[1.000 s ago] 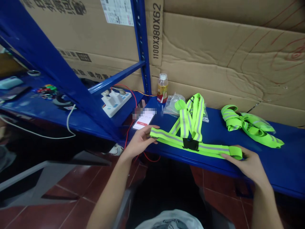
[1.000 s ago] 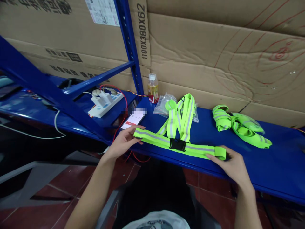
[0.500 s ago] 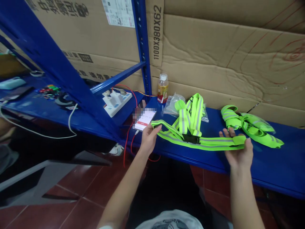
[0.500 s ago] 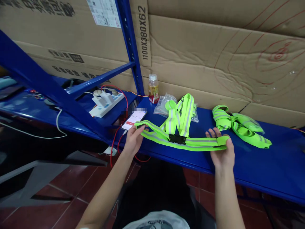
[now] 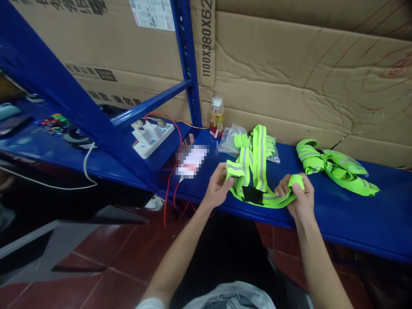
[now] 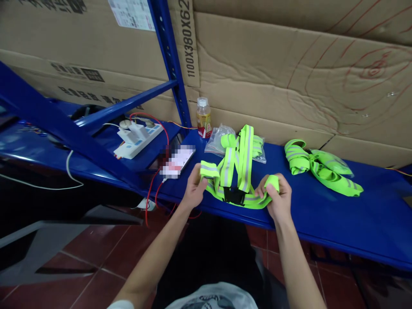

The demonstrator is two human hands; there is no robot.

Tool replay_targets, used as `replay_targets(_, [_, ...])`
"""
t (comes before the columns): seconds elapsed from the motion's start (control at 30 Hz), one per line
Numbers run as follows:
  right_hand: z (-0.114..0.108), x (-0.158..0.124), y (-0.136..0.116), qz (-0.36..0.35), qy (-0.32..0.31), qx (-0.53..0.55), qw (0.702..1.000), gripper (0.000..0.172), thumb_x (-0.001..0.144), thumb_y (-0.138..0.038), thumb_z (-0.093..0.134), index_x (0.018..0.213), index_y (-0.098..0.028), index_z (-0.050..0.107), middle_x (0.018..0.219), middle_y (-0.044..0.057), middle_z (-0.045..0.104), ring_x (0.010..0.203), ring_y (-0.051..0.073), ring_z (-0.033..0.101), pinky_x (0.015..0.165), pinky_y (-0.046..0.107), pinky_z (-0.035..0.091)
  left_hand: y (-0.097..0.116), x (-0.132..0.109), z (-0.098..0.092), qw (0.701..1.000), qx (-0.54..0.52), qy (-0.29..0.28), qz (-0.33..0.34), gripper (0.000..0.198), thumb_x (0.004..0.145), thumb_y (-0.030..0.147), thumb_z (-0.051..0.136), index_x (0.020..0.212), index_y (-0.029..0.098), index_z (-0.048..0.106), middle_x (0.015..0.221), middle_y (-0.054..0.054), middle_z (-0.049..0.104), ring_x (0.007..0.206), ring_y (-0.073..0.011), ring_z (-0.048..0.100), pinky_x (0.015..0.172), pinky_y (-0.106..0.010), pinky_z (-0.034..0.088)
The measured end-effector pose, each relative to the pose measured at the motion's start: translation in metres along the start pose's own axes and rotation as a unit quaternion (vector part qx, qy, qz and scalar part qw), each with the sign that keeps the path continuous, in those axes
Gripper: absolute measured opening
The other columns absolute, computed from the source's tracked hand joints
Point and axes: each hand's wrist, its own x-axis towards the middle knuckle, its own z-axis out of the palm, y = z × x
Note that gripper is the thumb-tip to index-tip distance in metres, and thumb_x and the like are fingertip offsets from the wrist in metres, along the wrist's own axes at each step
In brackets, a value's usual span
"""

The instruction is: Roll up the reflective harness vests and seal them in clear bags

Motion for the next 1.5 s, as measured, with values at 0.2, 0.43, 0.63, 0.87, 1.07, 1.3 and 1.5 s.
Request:
replay_targets(0.2, [0.008,-0.002,0.001,0.038,-0.082,-0.174,0.981,0.023,0.092,-0.038,0.084,0.099,-0.024,0.067,0.066,-0.005,0.061,0.049,0.014,0.058,0.047,0.027,0.047,0.004,-0.009,-0.004,0.969,0.2,-0.118,0.084,0.048,0.103,0.057,0.063,0.133,0.019,0.063,0.103,-0.005,0.072,0.084,-0.0171,0.066,0.076,-0.028,0.051])
replay_targets(0.43, [0.017,0.004,-0.005,0.008,-0.163,-0.143,0.976,0.035,0.08,-0.037,0.095,0.1,-0.025,0.069,0.076,-0.004,0.061,0.058,0.012,0.054,0.05,0.024,0.044,0.023,-0.007,0.001,0.906,0.366,-0.207,0.037,0.049,0.108,0.058,0.056,0.147,0.029,0.06,0.137,-0.008,0.07,0.12,-0.0275,0.071,0.101,-0.039,0.054])
replay_targets(0.63, [0.02,0.004,-0.008,-0.027,-0.15,-0.173,0.973,0.038,0.08,-0.026,0.094,0.104,-0.027,0.065,0.085,-0.003,0.065,0.067,0.014,0.06,0.06,0.026,0.051,0.025,-0.008,0.016,0.841,0.47,-0.263,0.06,0.052,0.106,0.064,0.054,0.142,0.029,0.068,0.117,-0.009,0.067,0.111,-0.029,0.069,0.102,-0.045,0.052])
replay_targets(0.87, [0.01,-0.009,-0.004,-0.074,-0.257,-0.376,0.887,0.04,0.088,-0.033,0.089,0.12,-0.025,0.066,0.124,0.01,0.07,0.11,0.026,0.071,0.095,0.04,0.059,0.024,-0.003,0.02,0.803,0.501,-0.316,0.067,0.036,0.103,0.052,0.066,0.124,0.024,0.074,0.113,-0.009,0.063,0.109,-0.029,0.065,0.101,-0.046,0.05])
replay_targets(1.07, [0.005,-0.016,-0.005,-0.07,-0.258,-0.43,0.862,0.039,0.093,-0.036,0.085,0.123,-0.027,0.063,0.121,0.009,0.074,0.107,0.027,0.072,0.093,0.04,0.058,0.024,0.001,0.015,0.842,0.434,-0.318,0.035,0.062,0.097,0.057,0.074,0.146,0.023,0.06,0.129,-0.011,0.069,0.125,-0.0332,0.065,0.109,-0.048,0.046])
replay_targets(1.3, [0.007,-0.005,-0.013,-0.086,-0.312,-0.484,0.813,0.034,0.096,-0.031,0.077,0.128,-0.027,0.065,0.113,0.009,0.075,0.103,0.029,0.071,0.089,0.042,0.058,0.037,0.008,0.004,0.874,0.348,-0.335,0.046,0.072,0.088,0.064,0.082,0.146,0.027,0.06,0.139,-0.009,0.069,0.133,-0.0308,0.065,0.115,-0.045,0.044])
replay_targets(1.5, [0.007,0.0,-0.013,-0.065,-0.343,-0.466,0.813,0.027,0.094,-0.027,0.077,0.12,-0.025,0.07,0.123,0.011,0.075,0.114,0.031,0.07,0.095,0.044,0.058,0.026,0.007,0.008,0.894,0.331,-0.288,0.088,0.067,0.097,0.057,0.076,0.156,0.031,0.056,0.143,-0.007,0.072,0.131,-0.0254,0.069,0.115,-0.042,0.046])
